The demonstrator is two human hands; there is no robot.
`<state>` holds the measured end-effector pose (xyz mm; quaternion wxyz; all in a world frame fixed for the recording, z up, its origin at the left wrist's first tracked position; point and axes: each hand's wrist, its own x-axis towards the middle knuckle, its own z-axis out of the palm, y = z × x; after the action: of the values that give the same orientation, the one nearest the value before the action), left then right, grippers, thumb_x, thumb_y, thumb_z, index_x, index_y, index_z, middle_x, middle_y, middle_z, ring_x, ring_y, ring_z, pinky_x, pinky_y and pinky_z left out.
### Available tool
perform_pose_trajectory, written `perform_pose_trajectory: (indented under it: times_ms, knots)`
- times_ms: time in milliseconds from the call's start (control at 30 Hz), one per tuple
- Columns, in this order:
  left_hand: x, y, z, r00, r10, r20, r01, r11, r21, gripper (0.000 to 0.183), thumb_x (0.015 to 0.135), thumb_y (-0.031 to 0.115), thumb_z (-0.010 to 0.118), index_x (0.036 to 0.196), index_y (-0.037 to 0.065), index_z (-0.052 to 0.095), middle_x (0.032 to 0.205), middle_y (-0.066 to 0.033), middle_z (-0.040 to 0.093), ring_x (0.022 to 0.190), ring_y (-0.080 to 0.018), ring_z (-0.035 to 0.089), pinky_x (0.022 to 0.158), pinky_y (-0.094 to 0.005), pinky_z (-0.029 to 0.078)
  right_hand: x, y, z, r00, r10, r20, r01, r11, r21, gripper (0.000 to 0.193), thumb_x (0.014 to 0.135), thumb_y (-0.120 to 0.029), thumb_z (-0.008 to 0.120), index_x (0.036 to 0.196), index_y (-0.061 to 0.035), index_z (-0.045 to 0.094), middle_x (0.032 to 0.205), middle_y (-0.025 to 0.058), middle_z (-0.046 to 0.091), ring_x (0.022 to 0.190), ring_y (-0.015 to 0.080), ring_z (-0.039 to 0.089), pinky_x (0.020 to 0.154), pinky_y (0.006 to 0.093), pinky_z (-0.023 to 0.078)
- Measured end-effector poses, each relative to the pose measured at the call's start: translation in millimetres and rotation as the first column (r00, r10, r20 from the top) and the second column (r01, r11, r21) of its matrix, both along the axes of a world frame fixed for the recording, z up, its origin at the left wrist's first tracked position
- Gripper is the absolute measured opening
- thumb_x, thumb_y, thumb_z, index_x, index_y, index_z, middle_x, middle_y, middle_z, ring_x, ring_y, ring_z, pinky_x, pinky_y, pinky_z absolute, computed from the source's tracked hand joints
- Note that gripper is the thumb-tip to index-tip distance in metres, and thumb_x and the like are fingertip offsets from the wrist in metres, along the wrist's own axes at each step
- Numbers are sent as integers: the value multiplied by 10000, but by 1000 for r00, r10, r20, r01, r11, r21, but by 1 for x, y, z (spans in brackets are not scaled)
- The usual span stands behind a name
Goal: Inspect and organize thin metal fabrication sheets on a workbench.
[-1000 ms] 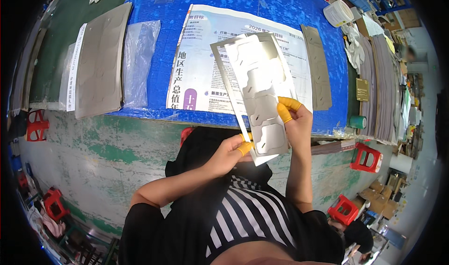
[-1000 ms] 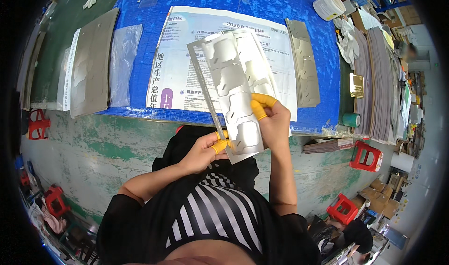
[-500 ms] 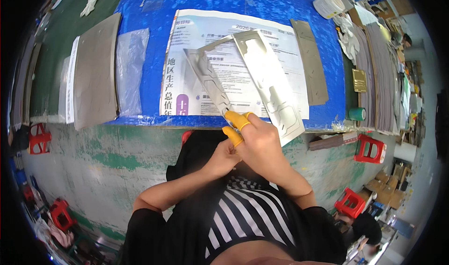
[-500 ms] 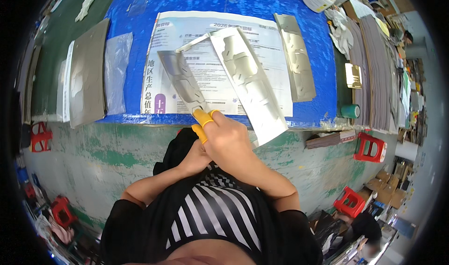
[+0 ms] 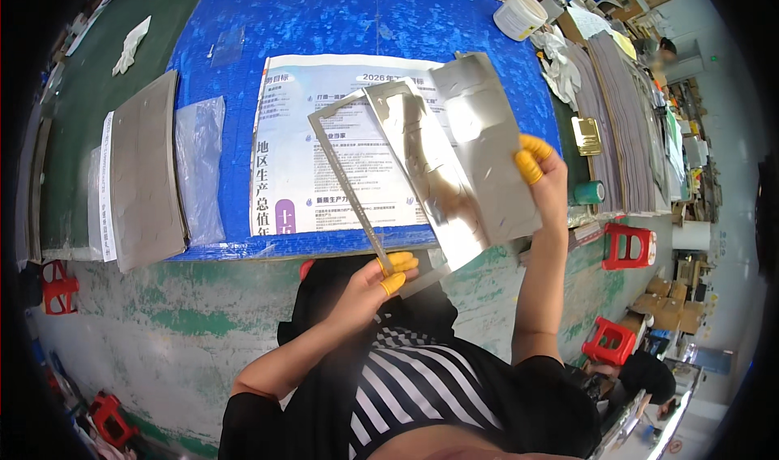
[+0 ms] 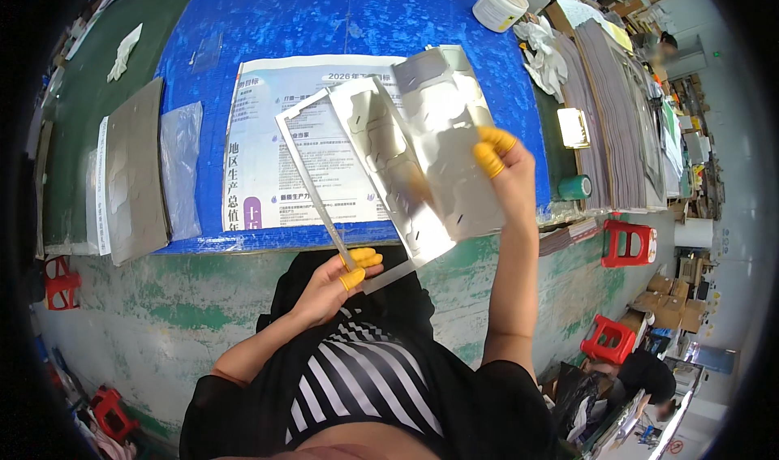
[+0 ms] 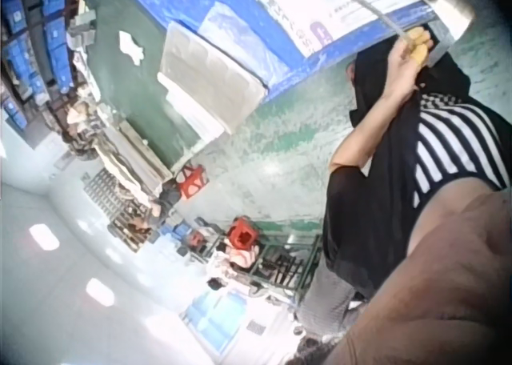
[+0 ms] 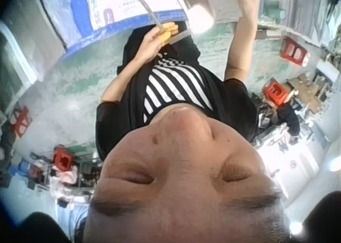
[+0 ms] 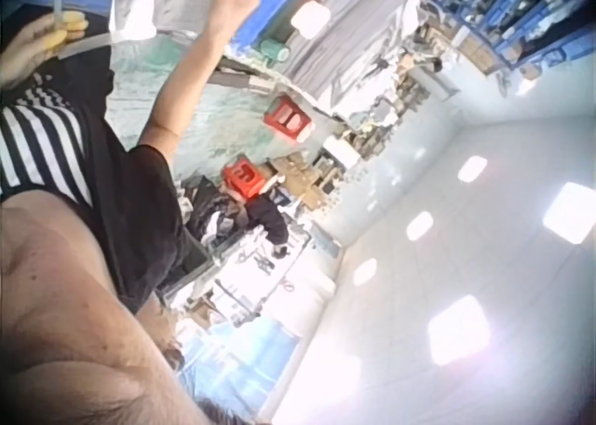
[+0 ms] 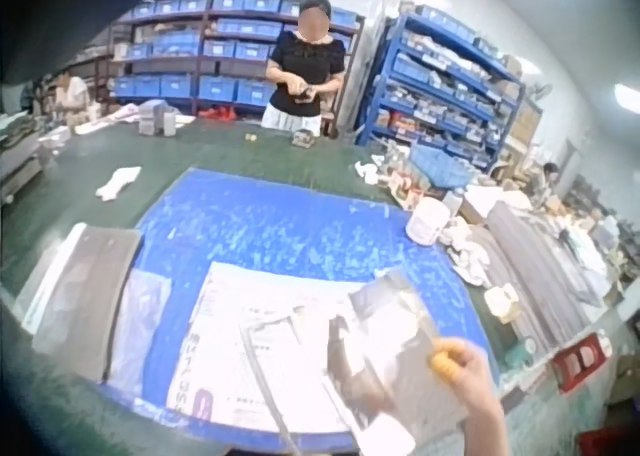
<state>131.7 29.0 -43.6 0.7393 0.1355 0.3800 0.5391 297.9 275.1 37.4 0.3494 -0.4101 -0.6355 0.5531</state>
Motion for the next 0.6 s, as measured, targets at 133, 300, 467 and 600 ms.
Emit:
perform_pose_trajectory:
  times_ms: [133, 300, 467, 600]
  knots:
    - [8, 1, -7, 984, -24, 176, 24, 1000, 3, 362, 922, 127, 391, 1253, -16, 357, 1238, -146, 451, 1108, -252, 488, 925, -346, 417, 5, 63, -6, 997, -15, -76, 14, 1000, -20, 252, 828, -86, 583, 1057, 15, 553, 898, 45, 610, 775, 89, 568, 691, 197, 455]
    - [5, 8, 5, 973, -126, 196, 128, 992, 2, 358, 924, 134, 389, 1230, -50, 375, 1209, -165, 466, 1081, -280, 510, 875, -328, 466, 27, 119, -42, 984, -18, 177, 16, 1000, 15, 247, 809, -53, 600, 1042, 19, 563, 874, 39, 612, 747, 82, 572, 652, 178, 454]
    - [-2, 6, 19, 955, -91, 284, 85, 996, 35, 368, 901, 92, 411, 1231, -65, 367, 1167, -195, 488, 1035, -306, 540, 812, -310, 502, 20, 104, -34, 709, -324, 627, -237, 727, 644, 343, 641, -217, 751, 926, -58, 644, 794, 74, 595, 675, 158, 566, 596, 282, 447]
    - [-14, 3, 30, 918, -90, 386, 71, 996, 63, 378, 898, 104, 424, 1232, -63, 368, 1159, -192, 494, 1029, -312, 543, 765, -312, 523, -14, 71, -10, 682, -399, 613, -177, 723, 668, 266, 667, -196, 727, 880, -59, 645, 795, 66, 592, 640, 146, 543, 558, 267, 431]
